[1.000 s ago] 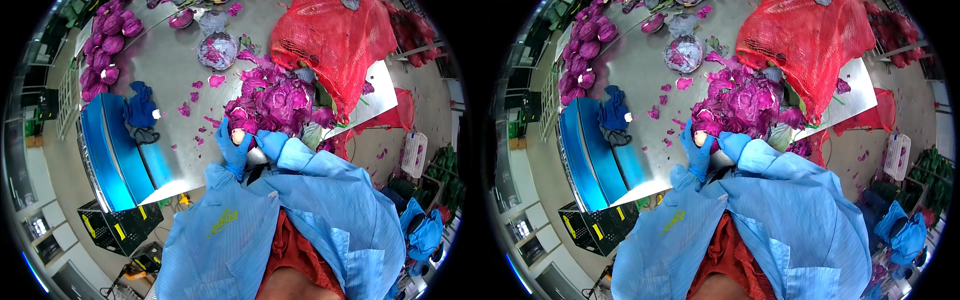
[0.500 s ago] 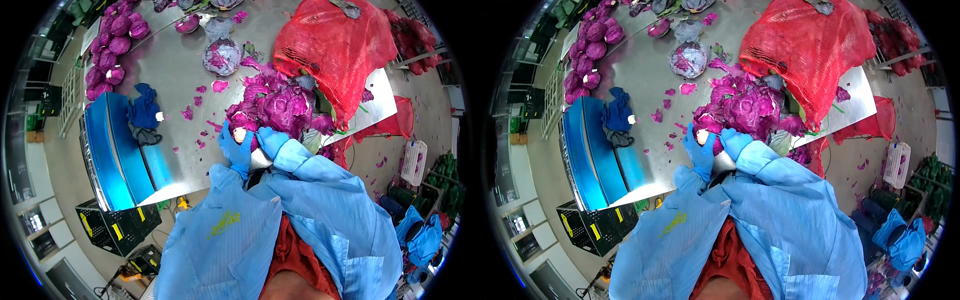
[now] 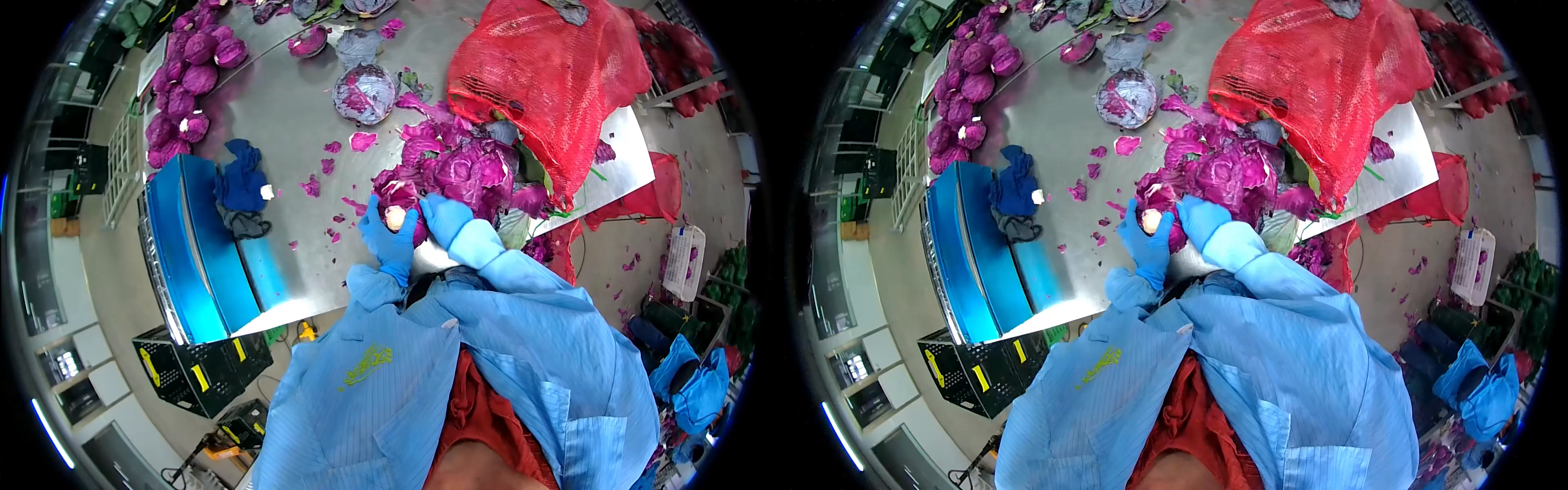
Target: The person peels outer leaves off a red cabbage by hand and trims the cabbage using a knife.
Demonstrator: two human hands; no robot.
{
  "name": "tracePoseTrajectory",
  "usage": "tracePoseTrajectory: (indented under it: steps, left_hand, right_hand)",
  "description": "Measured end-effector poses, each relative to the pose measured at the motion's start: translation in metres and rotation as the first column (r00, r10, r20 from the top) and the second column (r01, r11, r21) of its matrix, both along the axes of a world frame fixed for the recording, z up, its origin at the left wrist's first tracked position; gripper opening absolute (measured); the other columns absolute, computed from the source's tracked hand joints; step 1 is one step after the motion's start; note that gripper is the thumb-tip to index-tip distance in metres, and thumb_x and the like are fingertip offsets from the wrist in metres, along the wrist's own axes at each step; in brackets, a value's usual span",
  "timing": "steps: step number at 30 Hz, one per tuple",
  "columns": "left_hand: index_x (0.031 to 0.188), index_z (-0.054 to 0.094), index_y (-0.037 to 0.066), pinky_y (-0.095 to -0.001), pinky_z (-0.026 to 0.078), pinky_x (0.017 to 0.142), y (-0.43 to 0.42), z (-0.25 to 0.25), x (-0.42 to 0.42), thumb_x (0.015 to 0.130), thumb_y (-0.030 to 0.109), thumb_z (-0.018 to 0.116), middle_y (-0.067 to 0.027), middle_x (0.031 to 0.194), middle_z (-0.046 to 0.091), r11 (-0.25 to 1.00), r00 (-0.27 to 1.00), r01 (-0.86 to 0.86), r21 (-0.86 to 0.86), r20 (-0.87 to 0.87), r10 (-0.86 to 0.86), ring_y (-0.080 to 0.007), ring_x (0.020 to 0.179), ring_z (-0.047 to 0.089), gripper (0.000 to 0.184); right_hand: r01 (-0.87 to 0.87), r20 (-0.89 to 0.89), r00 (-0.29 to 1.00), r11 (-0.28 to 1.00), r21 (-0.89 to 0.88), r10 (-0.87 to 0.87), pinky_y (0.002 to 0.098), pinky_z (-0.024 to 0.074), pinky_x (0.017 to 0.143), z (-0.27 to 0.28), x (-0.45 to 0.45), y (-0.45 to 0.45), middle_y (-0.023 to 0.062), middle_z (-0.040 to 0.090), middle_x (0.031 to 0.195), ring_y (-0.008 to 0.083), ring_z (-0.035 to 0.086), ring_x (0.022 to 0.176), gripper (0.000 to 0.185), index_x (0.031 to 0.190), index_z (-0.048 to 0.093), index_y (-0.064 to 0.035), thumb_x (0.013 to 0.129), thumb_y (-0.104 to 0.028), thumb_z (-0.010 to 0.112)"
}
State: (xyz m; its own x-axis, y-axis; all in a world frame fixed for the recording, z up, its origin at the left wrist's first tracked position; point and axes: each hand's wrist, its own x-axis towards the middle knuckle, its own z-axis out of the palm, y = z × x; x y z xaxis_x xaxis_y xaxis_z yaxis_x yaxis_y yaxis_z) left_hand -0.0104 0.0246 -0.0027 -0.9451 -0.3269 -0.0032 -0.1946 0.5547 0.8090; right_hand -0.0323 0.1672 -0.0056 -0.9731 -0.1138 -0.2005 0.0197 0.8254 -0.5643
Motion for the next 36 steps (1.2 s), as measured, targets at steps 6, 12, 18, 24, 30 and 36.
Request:
tracePoseTrajectory:
  steps: [6,12,18,24,30,36]
  left_hand:
    - [0.139,0.041,0.005,-0.0430,0.038,0.099,-0.004,-0.007,0.010,0.071,0.029,0.079,-0.0208,0.123,0.044,0.996,0.997,0.055,0.070,-0.053,-0.051,-0.0340,0.113,0.047,0.081]
    - [0.140,0.040,0.006,-0.0424,0.037,0.100,-0.011,-0.009,0.011,0.070,0.026,0.080,-0.0196,0.124,0.043,0.991,0.991,0.117,0.062,-0.076,-0.112,-0.0331,0.114,0.045,0.083]
    - [0.142,0.037,0.007,-0.0425,0.034,0.104,-0.020,-0.006,0.015,0.067,0.025,0.081,-0.0183,0.129,0.040,0.967,0.983,0.176,0.183,-0.077,-0.164,-0.0330,0.120,0.042,0.088]
    - [0.143,0.036,0.006,-0.0396,0.029,0.109,-0.032,-0.004,0.028,0.070,0.018,0.076,-0.0151,0.137,0.039,0.929,0.964,0.260,0.262,-0.129,-0.233,-0.0296,0.127,0.038,0.084]
    - [0.145,0.032,0.007,-0.0380,0.030,0.111,-0.051,-0.008,0.046,0.070,0.013,0.075,-0.0126,0.140,0.038,0.903,0.949,0.317,0.291,-0.101,-0.300,-0.0285,0.128,0.039,0.087]
    - [0.149,0.025,0.008,-0.0373,0.033,0.110,-0.061,0.009,0.062,0.075,0.009,0.072,-0.0138,0.147,0.031,0.847,0.946,0.282,0.451,0.016,-0.324,-0.0258,0.132,0.037,0.088]
  right_hand:
    - [0.066,0.126,0.992,0.957,-0.283,-0.031,0.0491,0.0500,0.078,0.024,-0.031,0.018,0.0243,0.064,0.101,0.0419,0.063,0.089,0.047,0.110,0.055,-0.0038,0.093,-0.047,0.050]
    - [-0.205,-0.070,0.978,0.959,-0.197,0.195,0.0450,0.0508,0.081,0.009,-0.023,0.000,0.0180,0.062,0.111,0.0358,0.063,0.097,0.049,0.118,0.061,-0.0093,0.087,-0.047,0.059]
    - [0.029,-0.091,0.994,0.938,-0.345,-0.065,0.0448,0.0517,0.073,-0.027,-0.047,0.004,0.0212,0.067,0.090,0.0382,0.066,0.080,0.038,0.100,0.069,-0.0062,0.089,-0.041,0.058]
    - [0.423,0.352,0.897,0.750,-0.507,-0.268,0.0354,0.0509,0.065,0.018,-0.069,0.028,0.0148,0.068,0.086,0.0241,0.065,0.072,0.065,0.139,0.042,-0.0021,0.087,-0.031,0.067]
    - [-0.014,0.387,0.900,0.899,-0.437,0.202,0.0333,0.0538,0.071,0.023,-0.024,0.016,0.0201,0.069,0.098,0.0233,0.068,0.077,0.077,0.139,0.046,-0.0056,0.078,-0.044,0.073]
    - [-0.109,0.520,0.777,0.890,-0.443,0.354,0.0358,0.0539,0.060,0.017,-0.009,0.005,0.0198,0.068,0.080,0.0233,0.067,0.060,0.078,0.138,0.046,-0.0027,0.078,-0.047,0.069]
